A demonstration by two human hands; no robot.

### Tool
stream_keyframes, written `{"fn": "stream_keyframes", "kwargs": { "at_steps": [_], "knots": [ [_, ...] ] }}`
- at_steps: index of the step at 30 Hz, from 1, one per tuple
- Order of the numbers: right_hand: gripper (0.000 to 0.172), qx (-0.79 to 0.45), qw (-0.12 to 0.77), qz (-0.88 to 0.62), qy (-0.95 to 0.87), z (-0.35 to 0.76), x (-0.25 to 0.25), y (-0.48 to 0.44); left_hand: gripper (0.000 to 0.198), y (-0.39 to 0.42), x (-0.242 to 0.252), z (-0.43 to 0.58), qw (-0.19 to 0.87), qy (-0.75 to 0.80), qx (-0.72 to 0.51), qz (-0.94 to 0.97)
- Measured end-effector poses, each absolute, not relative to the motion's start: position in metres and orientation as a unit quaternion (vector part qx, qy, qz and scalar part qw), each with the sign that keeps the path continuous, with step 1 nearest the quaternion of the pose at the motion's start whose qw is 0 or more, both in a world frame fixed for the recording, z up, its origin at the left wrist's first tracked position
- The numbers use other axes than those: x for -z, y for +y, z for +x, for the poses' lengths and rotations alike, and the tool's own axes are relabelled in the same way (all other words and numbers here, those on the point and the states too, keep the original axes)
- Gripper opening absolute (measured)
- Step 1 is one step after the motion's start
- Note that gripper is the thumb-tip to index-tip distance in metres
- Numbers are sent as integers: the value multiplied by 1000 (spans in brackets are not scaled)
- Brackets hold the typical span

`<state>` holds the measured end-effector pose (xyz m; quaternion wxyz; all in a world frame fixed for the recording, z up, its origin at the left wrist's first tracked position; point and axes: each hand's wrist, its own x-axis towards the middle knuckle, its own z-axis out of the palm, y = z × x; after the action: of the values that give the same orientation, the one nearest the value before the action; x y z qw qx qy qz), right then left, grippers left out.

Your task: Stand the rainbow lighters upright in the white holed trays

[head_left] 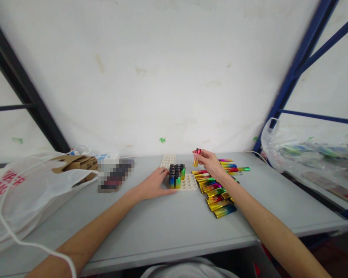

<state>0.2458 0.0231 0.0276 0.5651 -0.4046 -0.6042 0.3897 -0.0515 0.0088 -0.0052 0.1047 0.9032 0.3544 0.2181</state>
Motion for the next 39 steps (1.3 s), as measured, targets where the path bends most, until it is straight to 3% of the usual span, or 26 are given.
{"fn": "stream_keyframes", "kwargs": {
  "at_steps": [10, 19, 24, 32, 39],
  "knots": [
    [54, -456, 505, -376, -629, 225, -28, 11, 73, 8, 7, -52, 96, 352, -226, 903],
    [50, -201, 520, -487, -672, 208, -22, -5, 74, 9, 6, -51, 105, 349, -224, 904],
    [36, -176, 516, -514, -662, 206, -19, -3, 75, 10, 7, -52, 105, 351, -221, 904],
    [47, -205, 511, -514, -658, 205, -17, -2, 76, 8, 4, -51, 102, 351, -214, 906],
    [39, -165, 496, -524, -673, 205, -16, -1, 79, 6, 3, -51, 99, 358, -207, 905]
  ]
}}
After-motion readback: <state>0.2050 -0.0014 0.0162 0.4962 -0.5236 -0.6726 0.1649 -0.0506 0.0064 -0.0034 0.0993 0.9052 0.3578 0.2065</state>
